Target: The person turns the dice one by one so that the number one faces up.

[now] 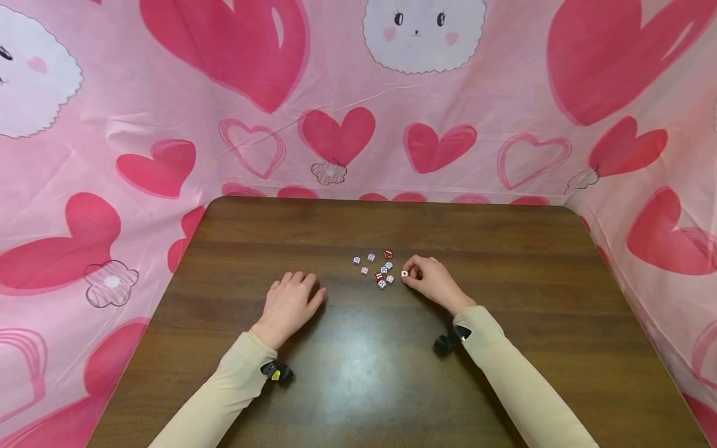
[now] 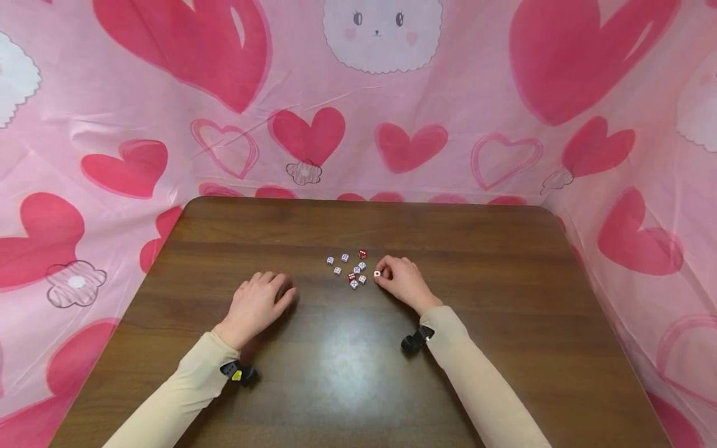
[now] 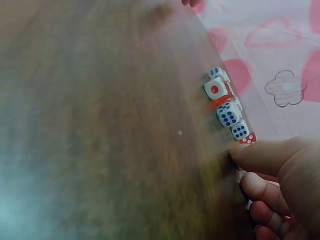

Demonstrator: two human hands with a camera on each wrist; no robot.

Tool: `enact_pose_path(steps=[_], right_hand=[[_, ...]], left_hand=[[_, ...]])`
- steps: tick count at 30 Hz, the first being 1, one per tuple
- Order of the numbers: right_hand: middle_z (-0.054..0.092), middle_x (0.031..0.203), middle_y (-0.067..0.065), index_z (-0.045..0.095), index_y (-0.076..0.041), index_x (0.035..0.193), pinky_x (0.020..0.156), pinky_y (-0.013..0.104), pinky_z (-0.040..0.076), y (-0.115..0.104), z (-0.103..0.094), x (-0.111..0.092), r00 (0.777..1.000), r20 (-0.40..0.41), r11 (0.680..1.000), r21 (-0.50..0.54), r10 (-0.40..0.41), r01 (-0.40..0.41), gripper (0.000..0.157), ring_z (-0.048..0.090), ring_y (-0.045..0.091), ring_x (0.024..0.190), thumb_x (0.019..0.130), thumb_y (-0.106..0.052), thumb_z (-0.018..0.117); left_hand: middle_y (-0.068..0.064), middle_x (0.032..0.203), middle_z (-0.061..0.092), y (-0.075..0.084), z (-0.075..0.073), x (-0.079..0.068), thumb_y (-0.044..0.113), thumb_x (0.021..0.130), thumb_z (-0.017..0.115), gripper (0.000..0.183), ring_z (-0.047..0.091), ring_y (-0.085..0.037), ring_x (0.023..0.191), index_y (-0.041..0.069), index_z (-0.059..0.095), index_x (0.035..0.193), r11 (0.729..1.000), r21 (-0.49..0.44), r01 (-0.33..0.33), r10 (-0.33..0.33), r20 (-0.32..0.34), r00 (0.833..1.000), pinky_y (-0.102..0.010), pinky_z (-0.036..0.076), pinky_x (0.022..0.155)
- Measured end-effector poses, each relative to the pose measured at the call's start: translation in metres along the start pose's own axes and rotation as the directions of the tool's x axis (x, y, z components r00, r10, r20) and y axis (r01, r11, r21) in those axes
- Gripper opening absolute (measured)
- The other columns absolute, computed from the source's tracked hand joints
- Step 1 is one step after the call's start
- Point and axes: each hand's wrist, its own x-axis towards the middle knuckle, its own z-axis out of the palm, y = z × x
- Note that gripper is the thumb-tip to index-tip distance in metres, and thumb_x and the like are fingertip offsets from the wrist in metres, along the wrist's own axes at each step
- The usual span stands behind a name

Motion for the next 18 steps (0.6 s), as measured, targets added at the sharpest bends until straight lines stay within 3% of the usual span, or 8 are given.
enact_pose_path(steps=[5, 18], right_hand=[[0.057, 0.076, -0.006, 0.068, -0.013, 0.097, 0.076, 0.036, 0.038, 0.0, 0.002, -0.007, 1.0, 0.004, 1.0, -0.005, -0.013, 0.013, 0.015, 0.049, 0.016, 0.078, 0.091, -0.018, 0.08], [0.053, 0.073, -0.011, 0.068, -0.017, 0.095, 0.075, 0.034, 0.035, -0.009, 0.008, -0.028, 0.999, 0.035, 0.999, -0.029, -0.038, 0.039, 0.014, 0.046, 0.013, 0.076, 0.09, -0.02, 0.081]], left_hand=[[-0.016, 0.106, 0.072, -0.001, 0.001, 0.001, 0.034, 0.099, 0.07, 0.032, 0.065, -0.035, 0.096, 0.006, 0.073, 0.112, 1.0, -0.003, -0.001, 0.001, 0.007, 1.0, -0.051, 0.054, 0.077], [-0.011, 0.087, 0.068, 0.001, 0.002, 0.005, 0.034, 0.099, 0.071, 0.028, 0.062, -0.03, 0.075, 0.006, 0.072, 0.1, 1.0, -0.011, -0.019, 0.019, 0.01, 1.0, -0.045, 0.053, 0.06]])
